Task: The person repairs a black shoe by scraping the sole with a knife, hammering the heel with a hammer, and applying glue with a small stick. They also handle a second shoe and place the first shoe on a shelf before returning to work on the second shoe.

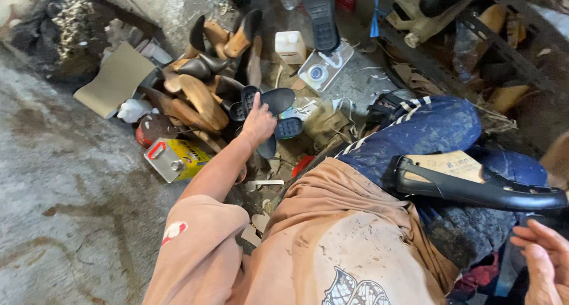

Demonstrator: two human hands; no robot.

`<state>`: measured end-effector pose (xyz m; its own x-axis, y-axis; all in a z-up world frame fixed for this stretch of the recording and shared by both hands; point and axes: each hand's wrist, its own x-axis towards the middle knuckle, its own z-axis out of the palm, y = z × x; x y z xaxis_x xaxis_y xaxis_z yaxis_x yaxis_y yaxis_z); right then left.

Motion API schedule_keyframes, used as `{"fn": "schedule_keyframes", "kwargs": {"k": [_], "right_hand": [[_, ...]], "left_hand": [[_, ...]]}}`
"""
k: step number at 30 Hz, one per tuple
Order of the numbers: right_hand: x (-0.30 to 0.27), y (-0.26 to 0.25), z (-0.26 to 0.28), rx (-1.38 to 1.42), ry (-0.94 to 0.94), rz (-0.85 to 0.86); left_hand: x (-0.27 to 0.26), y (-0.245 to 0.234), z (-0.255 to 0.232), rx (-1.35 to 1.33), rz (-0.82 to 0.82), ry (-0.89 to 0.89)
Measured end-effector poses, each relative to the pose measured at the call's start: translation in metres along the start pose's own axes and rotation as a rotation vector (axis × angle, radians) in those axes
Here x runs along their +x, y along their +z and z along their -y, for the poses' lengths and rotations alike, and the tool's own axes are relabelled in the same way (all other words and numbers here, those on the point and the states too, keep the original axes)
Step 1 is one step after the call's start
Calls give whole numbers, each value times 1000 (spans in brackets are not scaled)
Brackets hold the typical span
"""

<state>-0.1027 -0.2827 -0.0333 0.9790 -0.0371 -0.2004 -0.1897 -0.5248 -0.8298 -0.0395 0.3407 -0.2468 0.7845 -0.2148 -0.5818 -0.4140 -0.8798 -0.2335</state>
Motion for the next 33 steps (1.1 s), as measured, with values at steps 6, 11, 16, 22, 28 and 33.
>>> {"fn": "schedule_keyframes", "kwargs": {"k": [6,11,16,22,28,33], "right_hand": [[-5,6,25,106,35,-61],[0,10,68,5,39,-59],[27,-14,89,-203,72,-21],[108,-97,48,-330,-75,-449],[217,-109,-21,-723,-157,-461],[251,-85,-32,-787,-304,-617]], "left_hand": [[31,19,1,16,-121,30],[23,14,-6,6,-544,110],[9,-55,-15,-350,-634,85],[9,-219,-97,-918,-967,223],[-7,-390,-191,-1025,-347,633],[26,-383,-255,-753,-484,713]]}}
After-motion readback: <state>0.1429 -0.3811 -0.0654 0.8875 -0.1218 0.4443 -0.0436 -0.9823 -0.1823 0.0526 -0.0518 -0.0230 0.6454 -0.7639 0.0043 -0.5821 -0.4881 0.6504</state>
